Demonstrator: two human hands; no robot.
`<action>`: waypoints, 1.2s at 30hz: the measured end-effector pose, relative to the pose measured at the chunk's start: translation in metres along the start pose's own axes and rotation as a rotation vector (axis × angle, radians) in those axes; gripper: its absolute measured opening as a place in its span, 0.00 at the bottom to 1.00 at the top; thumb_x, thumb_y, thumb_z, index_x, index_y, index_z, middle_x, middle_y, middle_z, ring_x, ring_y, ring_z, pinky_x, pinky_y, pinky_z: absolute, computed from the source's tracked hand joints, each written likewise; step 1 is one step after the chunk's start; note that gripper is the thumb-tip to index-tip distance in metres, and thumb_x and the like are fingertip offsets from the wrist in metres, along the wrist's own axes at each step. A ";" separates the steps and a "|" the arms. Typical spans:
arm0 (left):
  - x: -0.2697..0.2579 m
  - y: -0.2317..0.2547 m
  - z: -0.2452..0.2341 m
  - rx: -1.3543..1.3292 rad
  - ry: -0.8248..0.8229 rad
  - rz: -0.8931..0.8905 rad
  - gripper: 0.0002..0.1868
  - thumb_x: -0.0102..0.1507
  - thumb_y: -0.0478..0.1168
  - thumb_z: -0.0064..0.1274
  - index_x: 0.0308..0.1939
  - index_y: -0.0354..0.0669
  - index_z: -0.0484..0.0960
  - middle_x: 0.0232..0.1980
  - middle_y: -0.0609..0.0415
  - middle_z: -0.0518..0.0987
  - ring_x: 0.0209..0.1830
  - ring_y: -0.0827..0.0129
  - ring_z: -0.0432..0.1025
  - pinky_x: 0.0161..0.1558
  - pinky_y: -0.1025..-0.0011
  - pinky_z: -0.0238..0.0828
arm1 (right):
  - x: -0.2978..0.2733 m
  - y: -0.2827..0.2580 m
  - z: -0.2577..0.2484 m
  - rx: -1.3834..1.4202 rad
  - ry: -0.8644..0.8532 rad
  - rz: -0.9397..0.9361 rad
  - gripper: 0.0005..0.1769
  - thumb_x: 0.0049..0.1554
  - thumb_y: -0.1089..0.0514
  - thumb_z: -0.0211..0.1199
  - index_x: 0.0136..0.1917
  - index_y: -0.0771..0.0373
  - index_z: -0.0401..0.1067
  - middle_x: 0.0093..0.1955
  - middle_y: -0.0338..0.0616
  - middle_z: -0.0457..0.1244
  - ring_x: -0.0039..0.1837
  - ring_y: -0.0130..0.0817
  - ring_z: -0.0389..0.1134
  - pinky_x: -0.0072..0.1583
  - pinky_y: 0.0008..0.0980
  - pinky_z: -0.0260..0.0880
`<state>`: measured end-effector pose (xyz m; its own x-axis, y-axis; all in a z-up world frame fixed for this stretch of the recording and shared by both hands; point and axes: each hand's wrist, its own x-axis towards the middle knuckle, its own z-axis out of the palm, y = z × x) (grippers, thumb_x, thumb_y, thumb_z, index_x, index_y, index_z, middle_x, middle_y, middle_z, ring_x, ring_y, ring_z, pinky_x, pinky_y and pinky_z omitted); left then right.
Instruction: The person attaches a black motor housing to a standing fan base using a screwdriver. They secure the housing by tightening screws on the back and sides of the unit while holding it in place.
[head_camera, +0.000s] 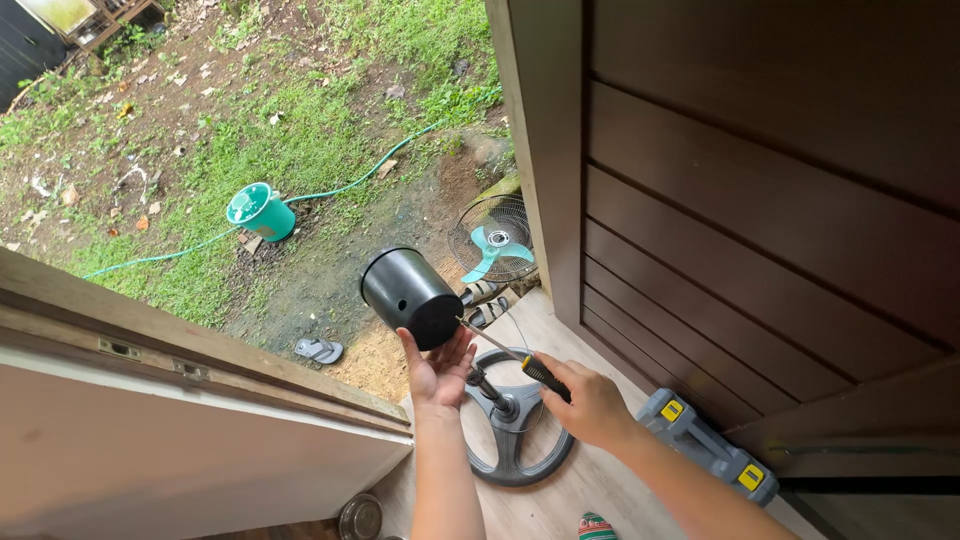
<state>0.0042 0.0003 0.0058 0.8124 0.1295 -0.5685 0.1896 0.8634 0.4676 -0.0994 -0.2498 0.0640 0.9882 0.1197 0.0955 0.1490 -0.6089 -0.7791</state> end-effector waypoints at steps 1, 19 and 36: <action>0.000 0.001 0.001 0.004 0.011 0.003 0.64 0.46 0.75 0.61 0.63 0.17 0.62 0.55 0.29 0.78 0.57 0.42 0.76 0.68 0.43 0.64 | -0.002 0.002 0.001 -0.017 0.002 -0.005 0.31 0.52 0.53 0.64 0.70 0.51 0.70 0.47 0.46 0.70 0.44 0.44 0.72 0.47 0.40 0.72; 0.020 0.006 0.010 -0.033 0.006 0.038 0.63 0.49 0.75 0.62 0.62 0.17 0.64 0.56 0.38 0.70 0.56 0.45 0.73 0.68 0.49 0.70 | -0.014 -0.007 0.024 -0.029 0.103 -0.130 0.27 0.52 0.51 0.68 0.64 0.55 0.74 0.47 0.45 0.69 0.43 0.46 0.72 0.46 0.42 0.72; 0.015 0.015 0.026 0.068 0.003 0.232 0.64 0.48 0.77 0.57 0.69 0.28 0.62 0.61 0.32 0.73 0.53 0.42 0.77 0.59 0.47 0.77 | 0.004 -0.007 0.001 -0.115 0.097 -0.290 0.27 0.51 0.55 0.66 0.64 0.63 0.73 0.45 0.50 0.66 0.43 0.49 0.71 0.46 0.44 0.72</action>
<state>0.0340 0.0028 0.0219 0.8369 0.3219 -0.4428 0.0352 0.7755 0.6304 -0.0967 -0.2441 0.0688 0.9017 0.2291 0.3666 0.4227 -0.6453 -0.6363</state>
